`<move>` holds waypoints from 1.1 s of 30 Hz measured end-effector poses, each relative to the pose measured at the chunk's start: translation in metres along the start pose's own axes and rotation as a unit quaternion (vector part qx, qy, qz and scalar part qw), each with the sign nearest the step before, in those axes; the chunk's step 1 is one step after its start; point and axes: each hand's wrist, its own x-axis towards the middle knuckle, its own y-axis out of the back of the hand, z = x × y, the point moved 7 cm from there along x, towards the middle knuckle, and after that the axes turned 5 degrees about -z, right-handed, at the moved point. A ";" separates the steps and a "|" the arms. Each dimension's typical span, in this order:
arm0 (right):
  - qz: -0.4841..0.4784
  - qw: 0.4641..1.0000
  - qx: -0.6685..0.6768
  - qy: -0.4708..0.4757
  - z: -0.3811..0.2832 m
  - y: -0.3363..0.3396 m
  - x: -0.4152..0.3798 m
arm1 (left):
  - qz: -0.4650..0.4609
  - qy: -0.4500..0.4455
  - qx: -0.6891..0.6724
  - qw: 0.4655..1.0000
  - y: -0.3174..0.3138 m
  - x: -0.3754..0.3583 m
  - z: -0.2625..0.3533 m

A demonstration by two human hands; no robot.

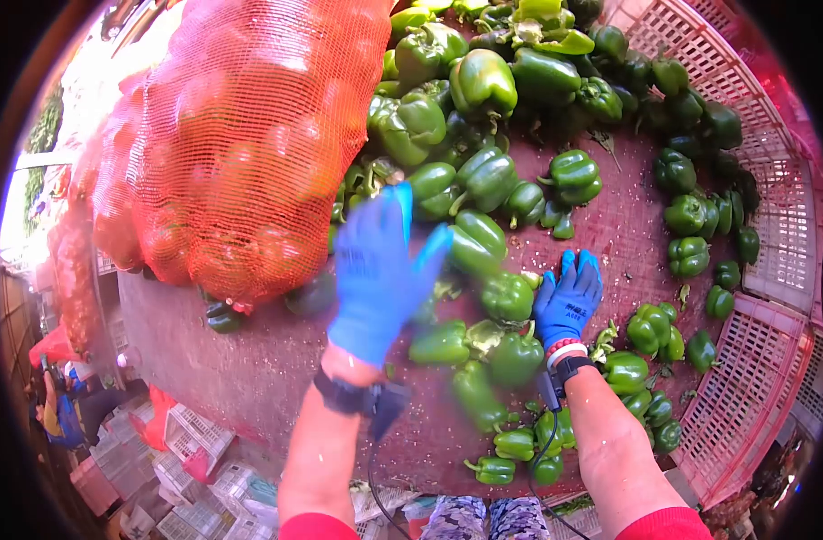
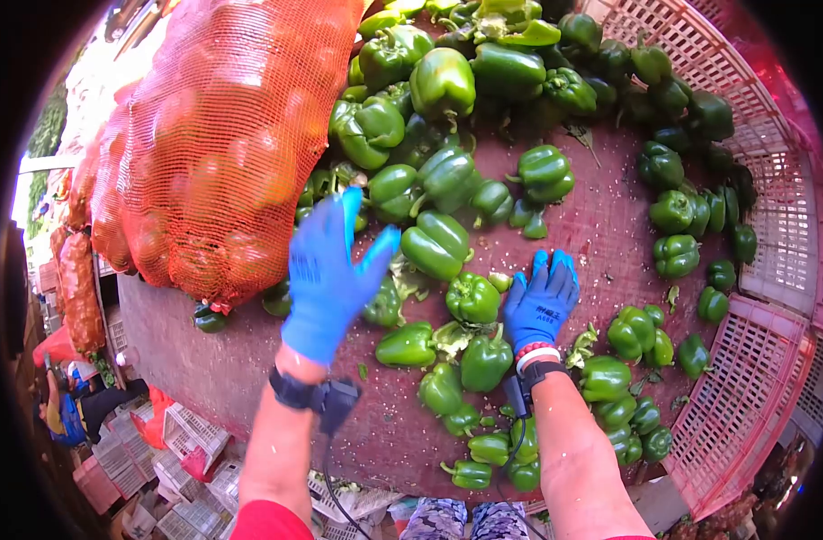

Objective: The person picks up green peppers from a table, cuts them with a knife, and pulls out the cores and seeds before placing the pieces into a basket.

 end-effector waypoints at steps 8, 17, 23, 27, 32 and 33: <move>-0.018 1.000 -0.001 -0.013 -0.002 0.003 0.001 | -0.245 0.124 0.105 0.956 -0.063 0.144 -0.037; 0.002 1.000 0.014 0.010 0.006 -0.002 -0.002 | -0.279 0.123 -0.102 0.947 -0.104 0.002 -0.027; -0.016 1.000 -0.002 0.020 0.007 -0.009 -0.004 | -0.202 0.238 -0.247 0.917 -0.091 -0.053 -0.035; 0.002 0.999 -0.001 0.041 0.010 -0.012 -0.005 | -0.194 0.234 -0.249 0.920 -0.094 -0.070 -0.037; 0.004 0.996 0.039 0.080 0.019 -0.010 -0.004 | -0.228 0.253 -0.246 0.908 -0.084 -0.127 -0.020; -0.024 0.994 0.051 0.093 0.024 -0.006 -0.003 | -0.234 0.260 -0.230 0.908 -0.079 -0.142 -0.012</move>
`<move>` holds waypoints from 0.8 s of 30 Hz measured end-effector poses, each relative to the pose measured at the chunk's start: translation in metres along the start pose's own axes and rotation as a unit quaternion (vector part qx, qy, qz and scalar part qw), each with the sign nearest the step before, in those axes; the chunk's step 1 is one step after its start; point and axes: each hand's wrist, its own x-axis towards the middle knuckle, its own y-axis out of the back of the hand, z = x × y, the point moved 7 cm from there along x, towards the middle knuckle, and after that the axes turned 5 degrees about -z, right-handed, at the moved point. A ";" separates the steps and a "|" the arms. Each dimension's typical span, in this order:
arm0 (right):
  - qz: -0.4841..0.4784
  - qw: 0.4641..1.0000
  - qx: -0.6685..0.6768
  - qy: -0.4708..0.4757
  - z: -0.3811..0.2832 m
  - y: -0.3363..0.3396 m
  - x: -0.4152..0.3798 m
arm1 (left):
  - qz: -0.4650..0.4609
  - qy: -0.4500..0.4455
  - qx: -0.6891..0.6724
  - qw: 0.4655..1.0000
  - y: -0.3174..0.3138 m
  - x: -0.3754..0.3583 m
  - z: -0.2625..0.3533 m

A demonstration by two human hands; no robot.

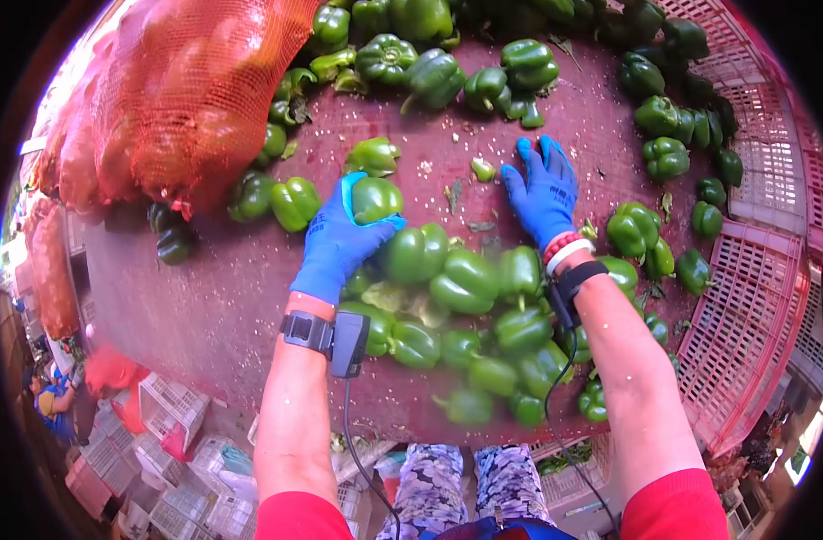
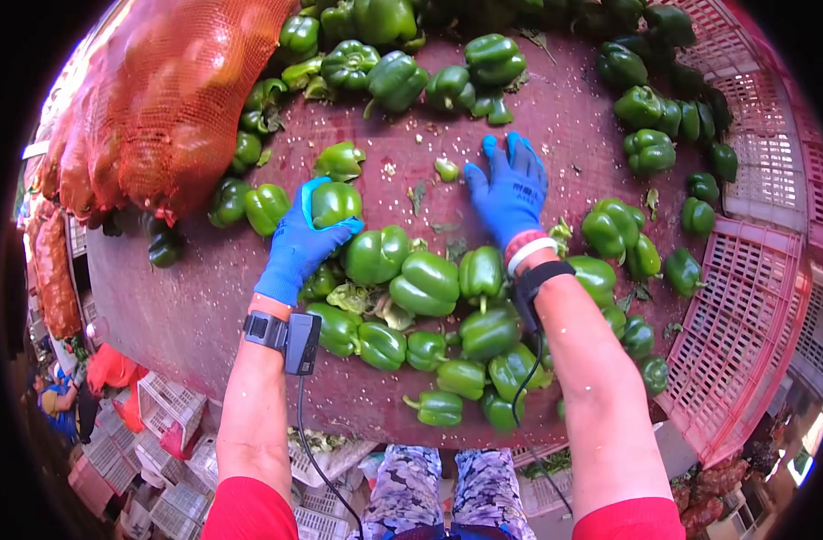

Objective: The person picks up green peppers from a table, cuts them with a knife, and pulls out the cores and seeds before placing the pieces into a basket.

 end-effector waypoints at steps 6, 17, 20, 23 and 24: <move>-0.299 0.912 0.228 0.166 -0.090 0.023 -0.064 | -0.006 0.001 0.031 0.999 -0.041 -0.084 -0.013; -0.333 0.871 0.163 0.321 -0.126 0.063 -0.210 | -0.076 -0.202 0.113 0.970 -0.067 -0.195 -0.012; -0.231 0.908 0.177 0.303 -0.092 0.099 -0.160 | -0.124 -0.182 0.066 0.973 -0.046 -0.194 -0.012; -0.108 0.972 0.005 0.210 -0.039 0.105 -0.099 | -0.099 -0.139 0.085 0.982 -0.034 -0.157 -0.036; -0.152 0.970 -0.003 0.190 -0.028 0.096 -0.104 | -0.073 -0.143 0.143 0.977 -0.043 -0.148 -0.055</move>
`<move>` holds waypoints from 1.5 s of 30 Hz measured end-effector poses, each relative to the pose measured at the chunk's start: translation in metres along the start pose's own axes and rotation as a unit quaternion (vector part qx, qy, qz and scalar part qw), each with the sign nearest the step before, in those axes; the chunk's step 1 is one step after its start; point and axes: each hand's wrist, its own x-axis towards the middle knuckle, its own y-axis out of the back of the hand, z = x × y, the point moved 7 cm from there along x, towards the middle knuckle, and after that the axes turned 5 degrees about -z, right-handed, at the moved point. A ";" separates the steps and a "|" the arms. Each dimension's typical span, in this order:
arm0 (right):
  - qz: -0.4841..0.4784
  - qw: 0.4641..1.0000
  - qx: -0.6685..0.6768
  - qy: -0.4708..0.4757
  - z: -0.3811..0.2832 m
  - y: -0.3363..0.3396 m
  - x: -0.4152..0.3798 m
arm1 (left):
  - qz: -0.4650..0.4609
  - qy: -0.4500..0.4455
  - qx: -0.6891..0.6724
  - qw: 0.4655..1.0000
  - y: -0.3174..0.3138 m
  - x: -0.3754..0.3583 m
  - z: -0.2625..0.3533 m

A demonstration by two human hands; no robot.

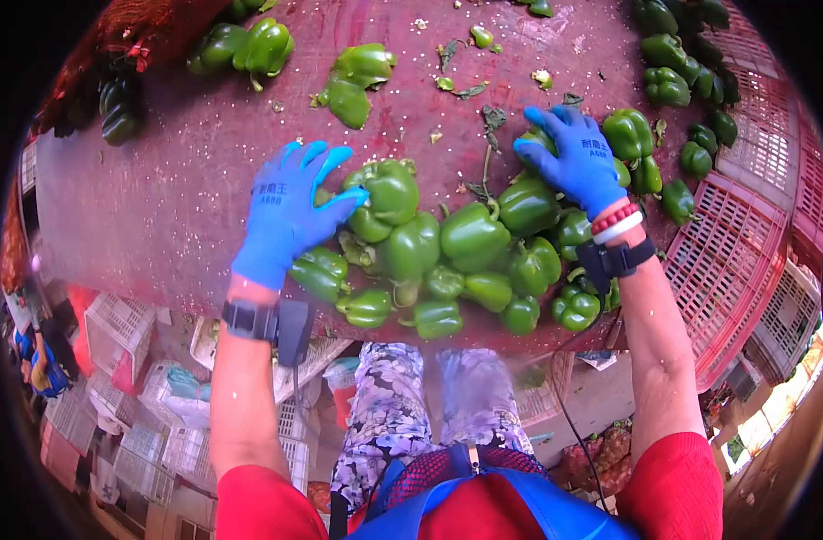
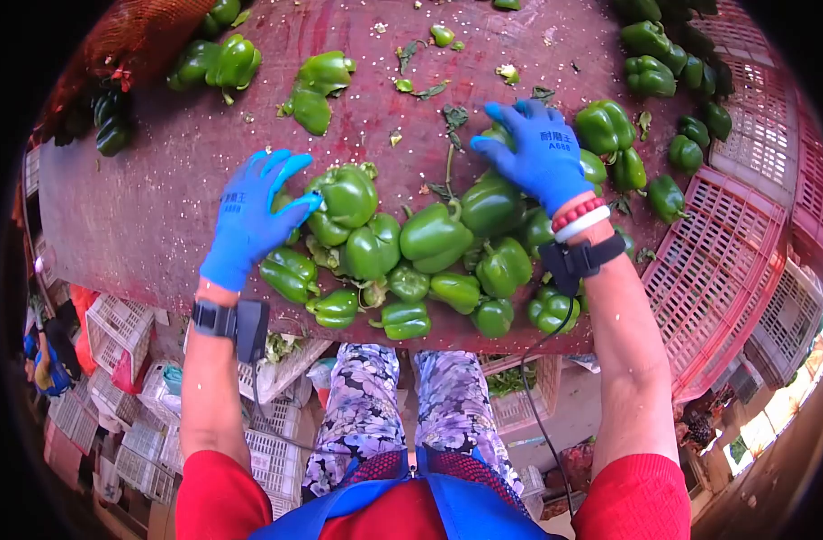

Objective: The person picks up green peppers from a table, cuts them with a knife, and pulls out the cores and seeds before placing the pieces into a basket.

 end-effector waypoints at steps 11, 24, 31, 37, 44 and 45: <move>-0.069 0.996 -0.057 0.020 -0.051 -0.017 -0.051 | 0.117 0.065 0.121 0.984 -0.012 -0.092 0.078; -0.066 0.993 -0.097 -0.002 -0.057 -0.003 -0.038 | -0.130 0.284 -0.619 0.721 -0.089 -0.145 0.070; -0.394 0.857 -0.331 0.037 -0.090 -0.093 0.006 | -0.106 0.304 -0.640 0.698 -0.046 -0.211 0.035; -0.127 0.991 -0.041 0.016 -0.080 -0.053 -0.002 | -0.120 0.248 -0.651 0.707 -0.102 -0.177 0.046; -0.073 0.954 0.271 0.109 -0.181 0.004 -0.087 | -0.141 0.175 -0.787 0.574 -0.115 -0.121 0.098; -0.104 0.955 0.258 0.104 -0.193 -0.001 -0.092 | -0.146 0.187 -0.799 0.552 -0.119 -0.124 0.100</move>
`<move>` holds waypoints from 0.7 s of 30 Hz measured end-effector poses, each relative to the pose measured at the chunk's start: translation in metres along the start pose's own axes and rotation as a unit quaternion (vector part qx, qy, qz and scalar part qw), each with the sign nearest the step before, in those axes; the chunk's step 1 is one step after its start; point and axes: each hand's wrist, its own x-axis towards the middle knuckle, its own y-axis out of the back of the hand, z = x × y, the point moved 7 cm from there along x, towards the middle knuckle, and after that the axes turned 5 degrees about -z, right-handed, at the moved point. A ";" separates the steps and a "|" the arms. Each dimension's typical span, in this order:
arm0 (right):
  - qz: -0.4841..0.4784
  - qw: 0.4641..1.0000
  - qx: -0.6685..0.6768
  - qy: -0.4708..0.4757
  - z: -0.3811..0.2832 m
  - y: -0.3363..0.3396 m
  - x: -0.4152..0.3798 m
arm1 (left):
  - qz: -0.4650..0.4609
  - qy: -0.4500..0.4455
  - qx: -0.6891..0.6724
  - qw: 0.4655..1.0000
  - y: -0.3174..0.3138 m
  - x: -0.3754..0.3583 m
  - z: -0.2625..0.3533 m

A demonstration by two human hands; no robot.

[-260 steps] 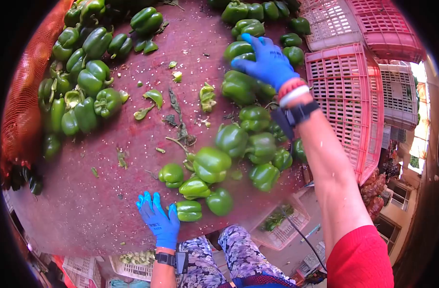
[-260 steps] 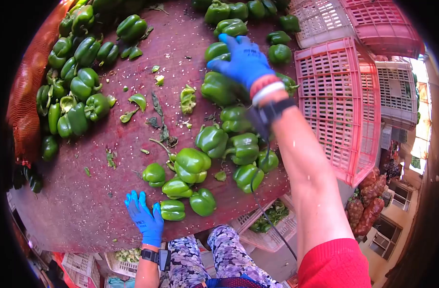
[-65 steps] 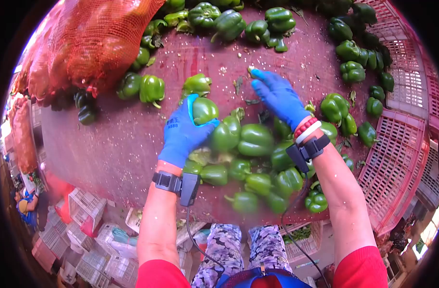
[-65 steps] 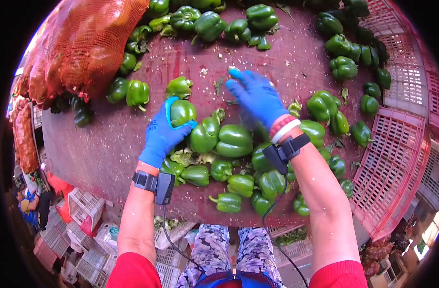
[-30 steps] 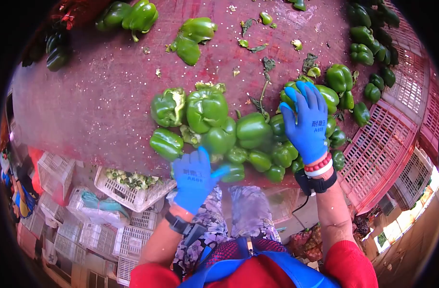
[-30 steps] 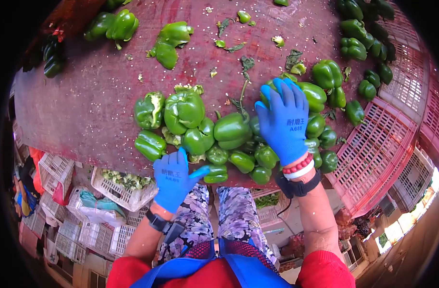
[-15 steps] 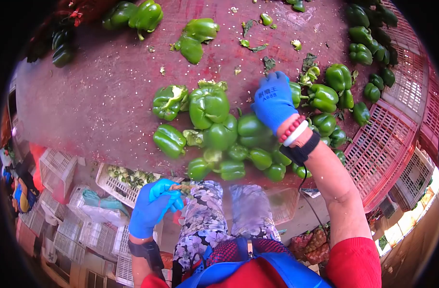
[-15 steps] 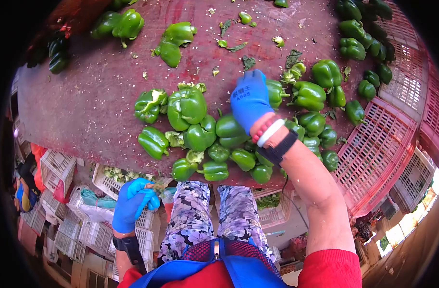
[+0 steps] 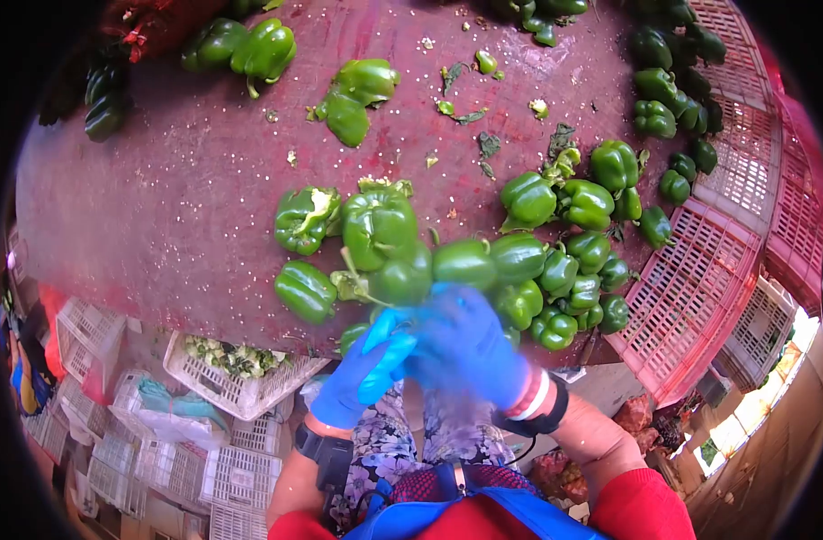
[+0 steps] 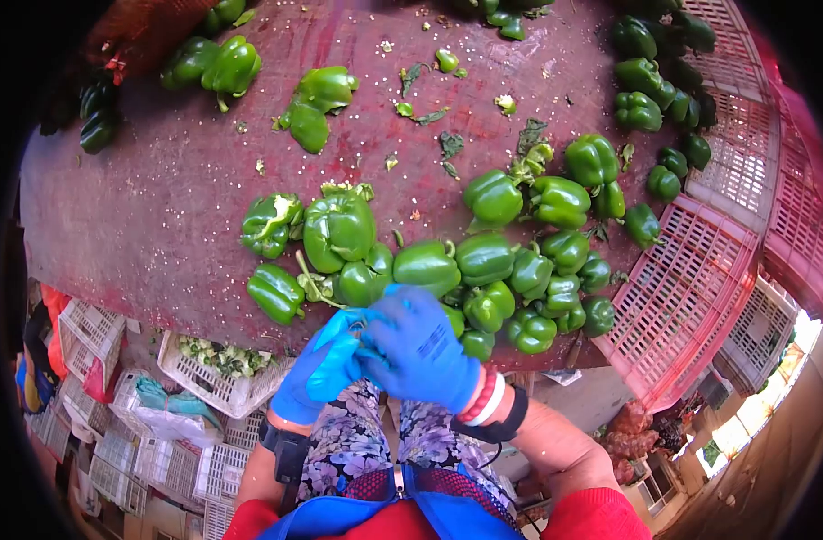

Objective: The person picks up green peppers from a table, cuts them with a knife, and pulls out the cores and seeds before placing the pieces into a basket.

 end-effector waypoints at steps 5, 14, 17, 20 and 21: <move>-0.123 0.969 0.183 0.109 -0.010 -0.016 0.015 | 0.209 -0.008 0.062 0.976 0.047 -0.066 0.034; 0.068 0.972 -0.222 0.038 0.085 0.078 0.212 | 0.534 -0.085 0.622 0.566 0.211 -0.201 0.097; 0.065 0.973 -0.213 0.060 0.102 0.048 0.266 | 0.507 -0.185 0.676 0.503 0.158 -0.114 0.186; -0.203 0.934 -0.294 -0.006 0.097 0.017 0.261 | 0.585 -0.303 0.645 0.387 0.152 -0.010 0.281; -0.263 0.930 -0.256 0.002 0.101 0.002 0.247 | 0.625 -0.306 0.633 0.340 0.151 0.017 0.303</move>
